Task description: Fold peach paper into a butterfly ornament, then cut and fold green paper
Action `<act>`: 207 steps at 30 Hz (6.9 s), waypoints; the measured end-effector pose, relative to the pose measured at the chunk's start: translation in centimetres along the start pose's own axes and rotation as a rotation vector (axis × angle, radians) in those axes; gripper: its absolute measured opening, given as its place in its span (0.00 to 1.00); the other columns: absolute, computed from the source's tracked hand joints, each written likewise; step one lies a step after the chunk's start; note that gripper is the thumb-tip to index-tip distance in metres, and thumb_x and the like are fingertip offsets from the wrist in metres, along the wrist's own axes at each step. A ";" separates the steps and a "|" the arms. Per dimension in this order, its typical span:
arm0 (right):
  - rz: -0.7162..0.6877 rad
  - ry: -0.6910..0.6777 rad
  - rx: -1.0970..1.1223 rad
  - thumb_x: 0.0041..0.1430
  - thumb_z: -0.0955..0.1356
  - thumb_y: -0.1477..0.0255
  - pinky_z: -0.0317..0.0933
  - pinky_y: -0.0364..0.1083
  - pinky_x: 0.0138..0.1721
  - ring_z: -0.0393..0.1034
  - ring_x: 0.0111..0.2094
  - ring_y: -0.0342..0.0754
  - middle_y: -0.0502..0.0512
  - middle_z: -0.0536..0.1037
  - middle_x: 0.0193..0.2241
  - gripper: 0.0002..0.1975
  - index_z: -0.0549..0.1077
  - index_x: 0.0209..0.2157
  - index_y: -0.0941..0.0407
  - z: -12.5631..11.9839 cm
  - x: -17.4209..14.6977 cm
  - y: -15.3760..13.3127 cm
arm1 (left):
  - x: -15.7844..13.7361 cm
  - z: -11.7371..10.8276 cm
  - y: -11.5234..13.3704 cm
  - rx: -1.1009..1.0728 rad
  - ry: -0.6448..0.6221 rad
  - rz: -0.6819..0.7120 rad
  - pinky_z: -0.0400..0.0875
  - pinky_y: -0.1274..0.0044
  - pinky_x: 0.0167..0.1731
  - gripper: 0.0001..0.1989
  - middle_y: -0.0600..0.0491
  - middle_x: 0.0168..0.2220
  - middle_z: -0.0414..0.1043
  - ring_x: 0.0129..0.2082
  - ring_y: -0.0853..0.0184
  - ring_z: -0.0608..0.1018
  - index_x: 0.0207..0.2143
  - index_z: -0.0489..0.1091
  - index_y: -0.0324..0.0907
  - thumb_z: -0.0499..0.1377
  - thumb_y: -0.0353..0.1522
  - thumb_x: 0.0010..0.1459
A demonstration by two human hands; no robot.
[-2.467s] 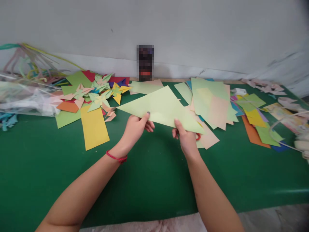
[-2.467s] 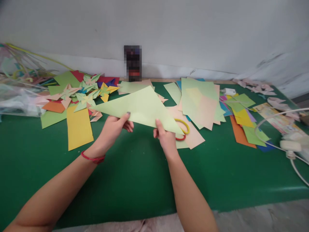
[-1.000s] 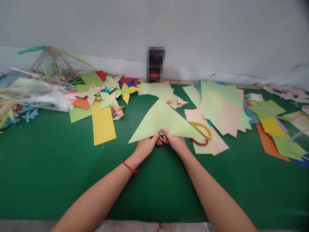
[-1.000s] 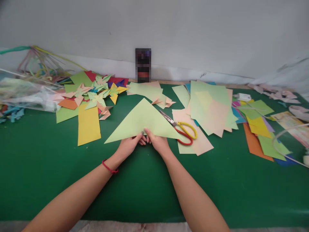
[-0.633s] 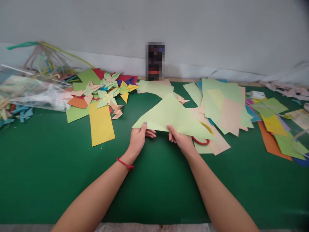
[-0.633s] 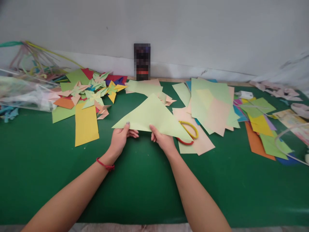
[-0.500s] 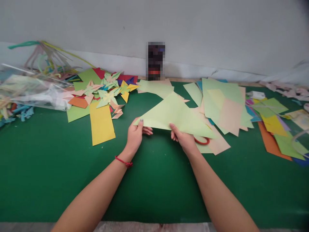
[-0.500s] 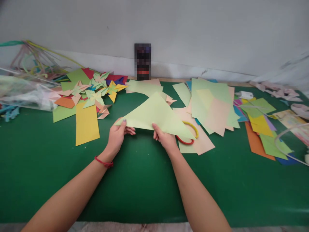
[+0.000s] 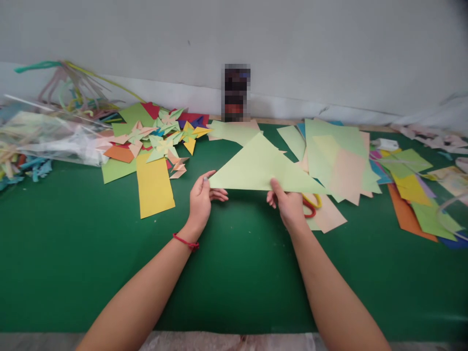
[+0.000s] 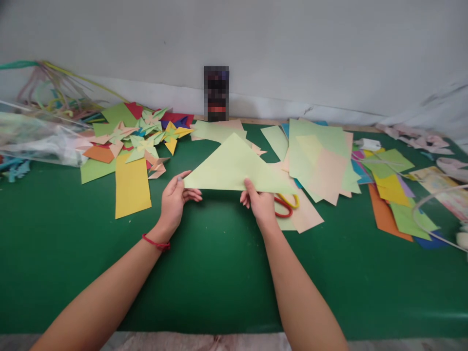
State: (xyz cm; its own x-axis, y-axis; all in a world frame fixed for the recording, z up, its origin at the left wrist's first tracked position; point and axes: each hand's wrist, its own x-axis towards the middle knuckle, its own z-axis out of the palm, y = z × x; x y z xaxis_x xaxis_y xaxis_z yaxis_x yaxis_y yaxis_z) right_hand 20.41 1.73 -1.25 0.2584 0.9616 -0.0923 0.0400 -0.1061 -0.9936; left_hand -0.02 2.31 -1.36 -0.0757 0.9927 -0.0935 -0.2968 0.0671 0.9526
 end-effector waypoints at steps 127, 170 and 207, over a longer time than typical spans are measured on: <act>-0.018 0.247 0.064 0.47 0.71 0.60 0.52 0.41 0.17 0.57 0.15 0.38 0.47 0.67 0.15 0.17 0.67 0.19 0.57 -0.5 0.9 0.8 | 1.5 -1.4 -0.5 0.693 0.255 0.349 0.64 0.80 0.30 0.20 0.58 0.27 0.67 0.26 0.73 0.68 0.49 0.70 0.46 0.62 0.32 0.52; -0.133 0.213 -0.019 0.47 0.71 0.60 0.69 0.44 0.24 0.70 0.40 0.49 0.55 0.74 0.37 0.16 0.73 0.36 0.55 -2.2 1.5 0.5 | 2.3 -2.6 -0.6 0.782 0.176 0.513 0.67 0.76 0.37 0.13 0.54 0.34 0.72 0.33 0.69 0.72 0.45 0.73 0.47 0.57 0.29 0.57; -0.244 0.212 -0.332 0.50 0.69 0.63 0.65 0.51 0.36 0.71 0.33 0.48 0.55 0.77 0.32 0.14 0.75 0.38 0.55 -3.6 1.6 0.4 | 2.2 -2.8 -0.4 0.971 -0.032 0.657 0.68 0.72 0.39 0.06 0.52 0.35 0.71 0.36 0.65 0.73 0.35 0.73 0.43 0.56 0.29 0.58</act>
State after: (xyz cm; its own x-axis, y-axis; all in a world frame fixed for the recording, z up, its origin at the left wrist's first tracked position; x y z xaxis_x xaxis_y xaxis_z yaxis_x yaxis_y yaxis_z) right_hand 24.30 2.36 -1.59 0.3933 0.8992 0.1917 0.4226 0.0083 -0.9063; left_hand -2.72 4.24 -2.81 0.0838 0.8659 0.4931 0.6425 -0.4252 0.6375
